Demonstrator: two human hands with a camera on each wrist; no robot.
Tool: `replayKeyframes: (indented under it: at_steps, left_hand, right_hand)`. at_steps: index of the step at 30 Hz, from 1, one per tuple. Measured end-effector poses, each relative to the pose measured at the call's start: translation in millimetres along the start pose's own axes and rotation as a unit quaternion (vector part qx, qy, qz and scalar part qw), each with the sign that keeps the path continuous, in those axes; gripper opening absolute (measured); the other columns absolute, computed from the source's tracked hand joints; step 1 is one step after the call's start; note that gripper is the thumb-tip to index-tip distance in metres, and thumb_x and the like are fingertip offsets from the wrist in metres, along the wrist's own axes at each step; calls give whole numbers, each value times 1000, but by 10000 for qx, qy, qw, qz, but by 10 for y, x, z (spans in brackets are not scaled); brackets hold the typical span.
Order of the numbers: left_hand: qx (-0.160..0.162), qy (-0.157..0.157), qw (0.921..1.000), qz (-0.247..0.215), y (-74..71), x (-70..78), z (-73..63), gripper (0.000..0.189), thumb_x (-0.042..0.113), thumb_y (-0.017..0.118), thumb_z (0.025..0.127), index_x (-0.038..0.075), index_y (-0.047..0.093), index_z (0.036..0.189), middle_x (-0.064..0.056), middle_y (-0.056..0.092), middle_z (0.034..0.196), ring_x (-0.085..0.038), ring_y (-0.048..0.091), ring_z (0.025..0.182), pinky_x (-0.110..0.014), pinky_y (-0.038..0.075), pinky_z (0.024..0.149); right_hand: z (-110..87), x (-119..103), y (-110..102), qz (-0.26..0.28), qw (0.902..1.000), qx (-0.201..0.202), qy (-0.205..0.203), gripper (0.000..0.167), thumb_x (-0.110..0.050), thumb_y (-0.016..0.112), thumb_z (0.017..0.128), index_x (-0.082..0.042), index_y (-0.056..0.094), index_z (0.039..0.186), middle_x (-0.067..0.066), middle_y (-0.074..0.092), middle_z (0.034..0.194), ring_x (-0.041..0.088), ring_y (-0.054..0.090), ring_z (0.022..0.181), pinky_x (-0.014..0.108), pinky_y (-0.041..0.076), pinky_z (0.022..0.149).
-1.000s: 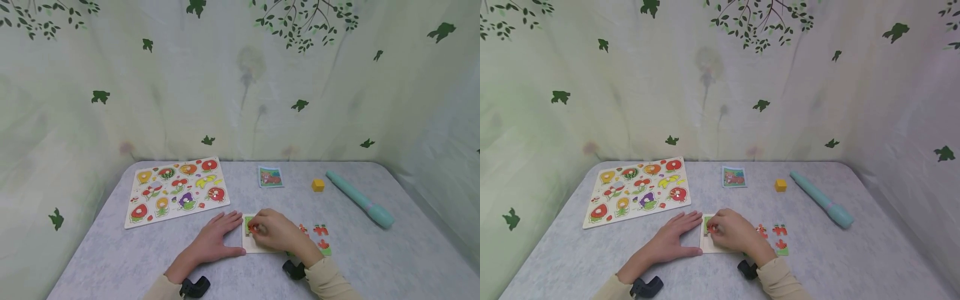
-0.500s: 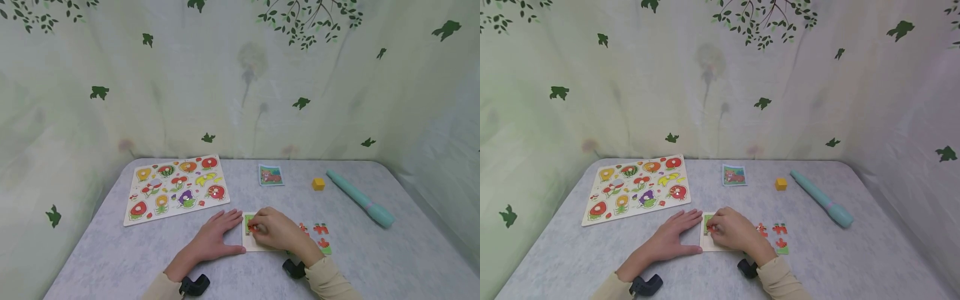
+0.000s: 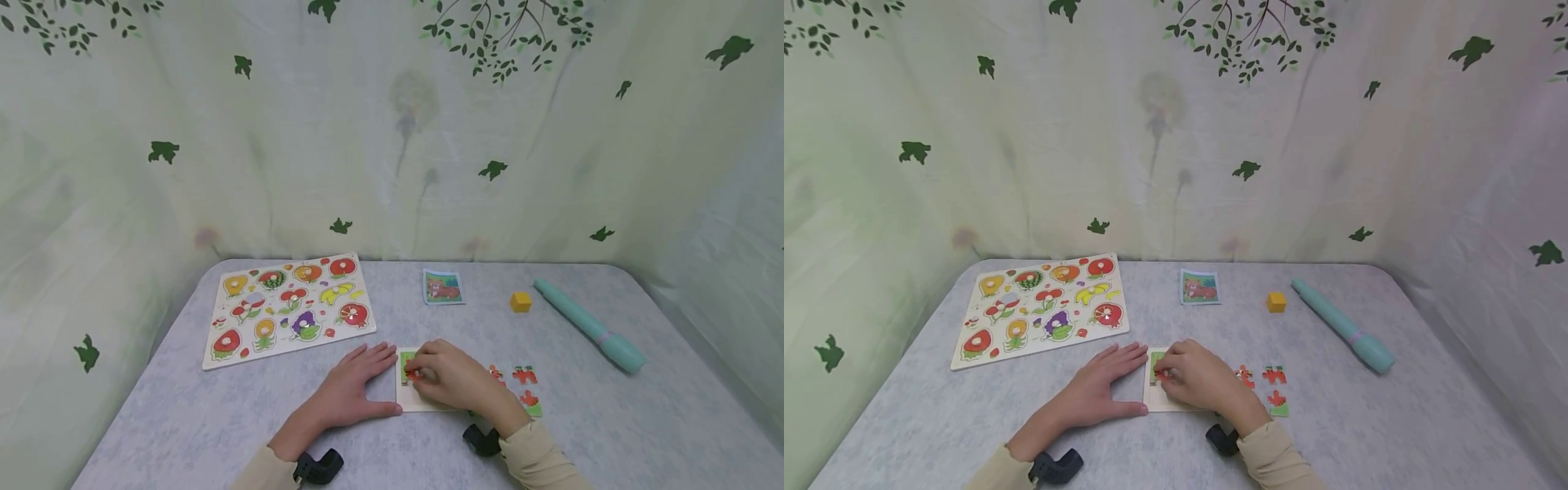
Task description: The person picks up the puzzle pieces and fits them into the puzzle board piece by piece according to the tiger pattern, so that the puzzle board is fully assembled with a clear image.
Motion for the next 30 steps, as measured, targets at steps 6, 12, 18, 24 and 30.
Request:
replayKeyframes:
  at_steps: [6,12,18,24,30]
  left_hand:
    - [9,-4,10000,39,-3,-11,16,91,66,74,85,13,49,154,3,43,163,-19,31,155,-48,17,130]
    - [10,-30,10000,79,-4,-19,17,92,68,73,84,14,49,154,4,43,163,-18,31,155,-47,17,130]
    - [-8,-67,10000,20,5,-15,-3,92,68,73,84,14,50,154,5,43,163,-18,31,155,-49,17,130]
    - [6,-57,10000,-3,9,-9,5,90,66,75,84,14,50,154,4,43,163,-19,32,155,-50,18,130]
    - [67,-27,10000,56,10,-4,-12,89,66,74,84,14,52,153,4,45,162,-19,33,154,-50,19,129]
  right_hand:
    - [3,7,-9,-6,10000,-83,-27,22,-21,76,94,-18,78,115,-6,70,109,15,61,107,35,56,96]
    - [4,3,-20,116,9998,-150,-17,21,-20,74,95,-18,78,116,-5,70,112,16,61,111,37,55,99]
    - [-8,-3,-11,121,9998,-143,-8,21,-21,74,96,-18,78,117,-5,71,112,15,61,108,36,56,97]
    - [-26,19,-51,374,9983,-375,239,28,-22,72,97,-17,74,125,-6,71,120,14,62,115,38,55,101]
    - [-124,54,-274,842,9951,-273,446,37,-21,71,99,-16,68,136,-3,70,131,14,63,123,42,54,105]
Point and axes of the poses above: each hand's wrist, its own z-axis towards the middle knuckle, its own y-axis out of the palm, x = y × z, the point moved 4 cm from there along z, towards the middle knuckle
